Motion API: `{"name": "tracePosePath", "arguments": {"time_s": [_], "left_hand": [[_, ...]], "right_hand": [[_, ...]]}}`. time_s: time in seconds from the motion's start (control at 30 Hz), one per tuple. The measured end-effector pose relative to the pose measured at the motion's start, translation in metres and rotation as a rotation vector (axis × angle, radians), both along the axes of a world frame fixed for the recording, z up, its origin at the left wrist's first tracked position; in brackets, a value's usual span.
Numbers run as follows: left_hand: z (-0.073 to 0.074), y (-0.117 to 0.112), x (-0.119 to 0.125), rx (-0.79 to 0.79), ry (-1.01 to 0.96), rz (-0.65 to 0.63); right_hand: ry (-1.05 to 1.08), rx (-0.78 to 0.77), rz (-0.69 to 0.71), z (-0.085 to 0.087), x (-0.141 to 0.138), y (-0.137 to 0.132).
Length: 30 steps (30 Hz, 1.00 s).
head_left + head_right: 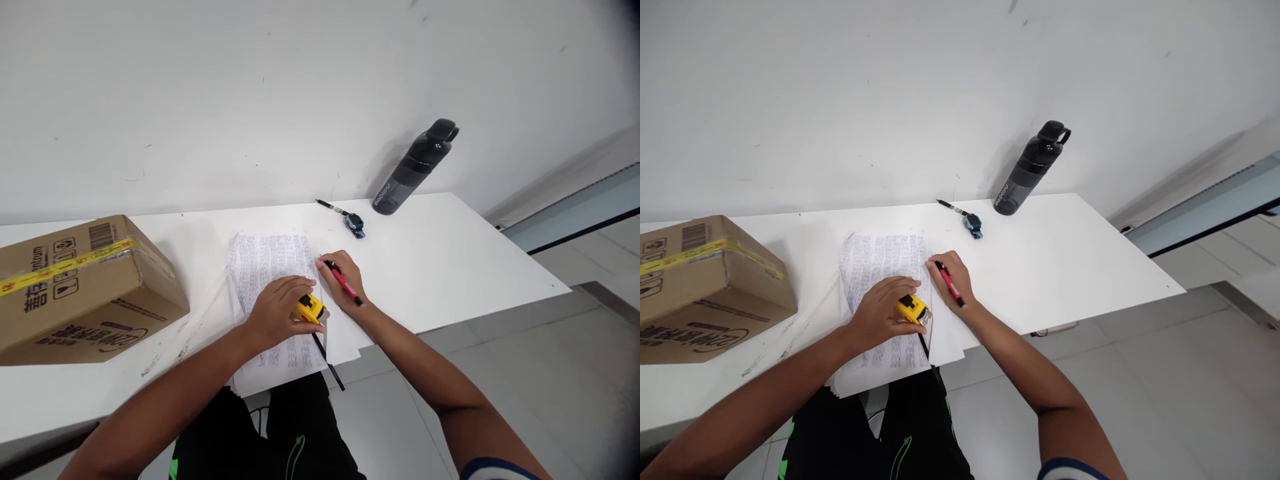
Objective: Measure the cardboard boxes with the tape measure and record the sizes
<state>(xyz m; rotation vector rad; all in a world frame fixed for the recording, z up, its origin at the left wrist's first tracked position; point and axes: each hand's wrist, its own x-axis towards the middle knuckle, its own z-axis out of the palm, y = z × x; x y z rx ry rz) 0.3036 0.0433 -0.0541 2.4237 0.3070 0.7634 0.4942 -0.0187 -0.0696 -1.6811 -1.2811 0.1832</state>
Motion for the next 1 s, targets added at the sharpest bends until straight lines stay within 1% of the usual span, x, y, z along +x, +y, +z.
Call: {"name": "tracePosePath", "arguments": {"time_s": [0.07,0.13,0.2,0.3,0.33,0.4,0.47,0.5,0.53,0.57,0.6,0.63,0.67,0.7,0.8,0.9,1.0], "left_hand": [[0.001,0.003,-0.002,-0.025,0.025,0.059],[0.004,0.006,-0.004,-0.102,0.110,0.098],[0.011,0.009,-0.008,-0.198,0.196,0.079],[0.022,0.013,-0.011,-0.381,0.201,-0.067],[0.025,0.015,-0.012,-0.451,0.197,-0.124],[0.030,0.017,-0.013,-0.570,0.224,-0.219],[0.032,0.020,-0.014,-0.665,0.274,-0.292],[0.034,0.022,-0.014,-0.715,0.295,-0.327],[0.034,0.024,-0.015,-0.767,0.312,-0.363],[0.035,0.026,-0.016,-0.816,0.328,-0.400],[0.036,0.028,-0.017,-0.860,0.344,-0.434],[0.037,0.031,-0.017,-0.897,0.356,-0.462],[0.037,0.032,-0.017,-0.932,0.367,-0.482],[0.037,0.034,-0.017,-0.965,0.376,-0.498],[0.035,0.038,-0.017,-1.045,0.392,-0.505],[0.033,0.038,-0.017,-1.054,0.391,-0.489],[0.031,0.036,-0.020,-0.973,0.388,-0.502]], "right_hand": [[-0.063,0.035,-0.023,-0.004,0.001,0.001],[-0.077,0.008,-0.026,-0.010,0.003,0.003],[-0.061,-0.016,-0.012,-0.017,0.005,0.007],[-0.009,-0.015,0.033,-0.022,0.009,0.014],[0.011,-0.006,0.039,-0.022,0.009,0.016],[0.050,0.037,-0.001,-0.016,0.010,0.014],[0.069,0.103,-0.066,-0.005,0.006,0.001],[0.074,0.126,-0.072,0.002,0.003,-0.010],[0.079,0.132,-0.039,0.008,-0.002,-0.023],[0.081,0.110,0.037,0.014,-0.008,-0.037],[0.086,0.059,0.143,0.018,-0.016,-0.051],[0.075,-0.016,0.253,0.020,-0.023,-0.065],[0.051,-0.095,0.311,0.020,-0.031,-0.075],[0.031,-0.174,0.333,0.020,-0.039,-0.083],[0.039,-0.335,0.254,0.013,-0.056,-0.090],[0.063,-0.372,0.255,0.011,-0.060,-0.084],[-0.005,-0.357,0.304,0.016,-0.059,-0.083]]}}
